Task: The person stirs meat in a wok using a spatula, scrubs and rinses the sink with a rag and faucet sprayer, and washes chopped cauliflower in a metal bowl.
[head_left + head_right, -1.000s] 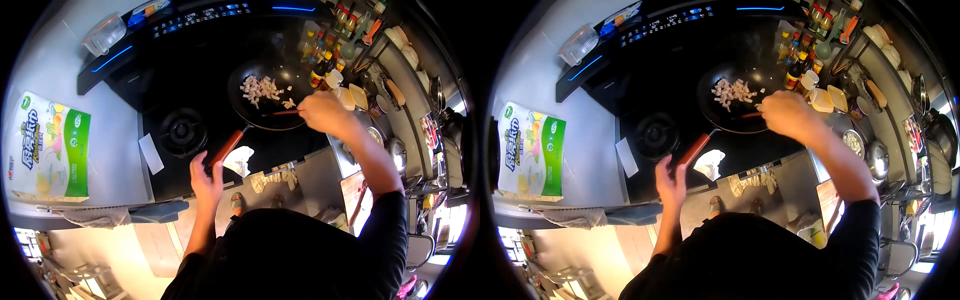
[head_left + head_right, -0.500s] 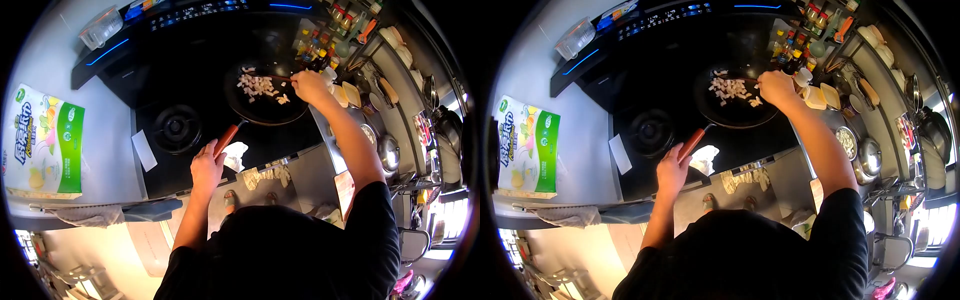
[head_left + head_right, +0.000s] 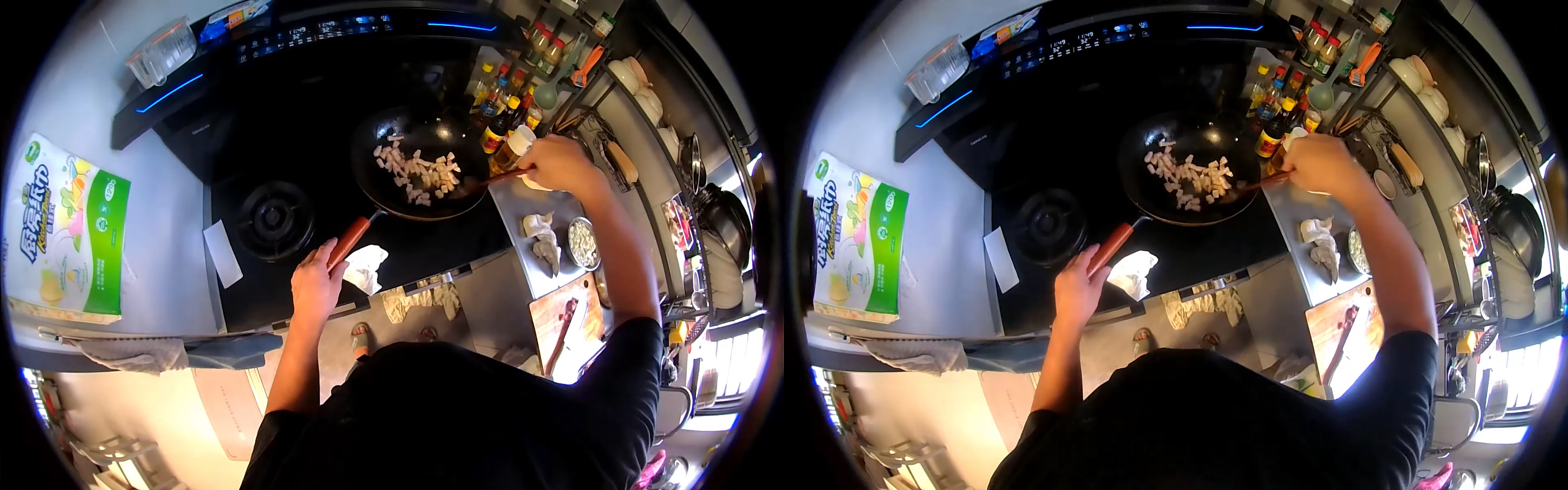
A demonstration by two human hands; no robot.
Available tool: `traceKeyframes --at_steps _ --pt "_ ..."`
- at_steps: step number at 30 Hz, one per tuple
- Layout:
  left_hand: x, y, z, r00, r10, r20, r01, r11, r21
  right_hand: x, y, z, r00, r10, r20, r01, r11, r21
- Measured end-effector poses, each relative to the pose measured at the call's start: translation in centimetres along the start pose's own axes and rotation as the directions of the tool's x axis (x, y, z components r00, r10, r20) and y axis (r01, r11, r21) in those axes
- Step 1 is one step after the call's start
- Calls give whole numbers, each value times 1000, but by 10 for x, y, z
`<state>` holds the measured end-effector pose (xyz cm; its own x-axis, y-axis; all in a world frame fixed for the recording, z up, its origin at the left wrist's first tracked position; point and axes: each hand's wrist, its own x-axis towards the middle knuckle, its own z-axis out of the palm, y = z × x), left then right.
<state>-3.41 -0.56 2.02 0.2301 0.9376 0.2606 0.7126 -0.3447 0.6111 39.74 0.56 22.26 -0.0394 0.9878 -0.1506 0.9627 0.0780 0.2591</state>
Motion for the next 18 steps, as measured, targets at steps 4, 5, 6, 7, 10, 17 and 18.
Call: traceKeyframes --at_steps 4,5,6,7,10,17,18 --pt "0 -3 -1 999 35 3 -35 999 -1 51 3 51 989 41 -139 -21 990 140" --pt "-1 -4 -2 999 41 12 -41 999 -2 53 10 47 990 53 -132 -34 989 145" --pt "1 -6 -1 999 49 13 -49 999 -5 55 16 34 989 65 -130 -46 988 144" --pt "2 -6 1 999 53 14 -53 999 -10 54 29 16 997 30 -66 -27 998 48" --pt "2 -8 2 998 59 -5 -59 997 -39 57 55 -13 996 64 61 -58 994 -88" --pt "5 -11 2 998 58 11 -58 997 -49 125 49 43 998 33 62 -47 970 240" --pt "5 -10 2 998 56 4 -55 997 -58 129 40 39 999 22 49 -34 963 269"
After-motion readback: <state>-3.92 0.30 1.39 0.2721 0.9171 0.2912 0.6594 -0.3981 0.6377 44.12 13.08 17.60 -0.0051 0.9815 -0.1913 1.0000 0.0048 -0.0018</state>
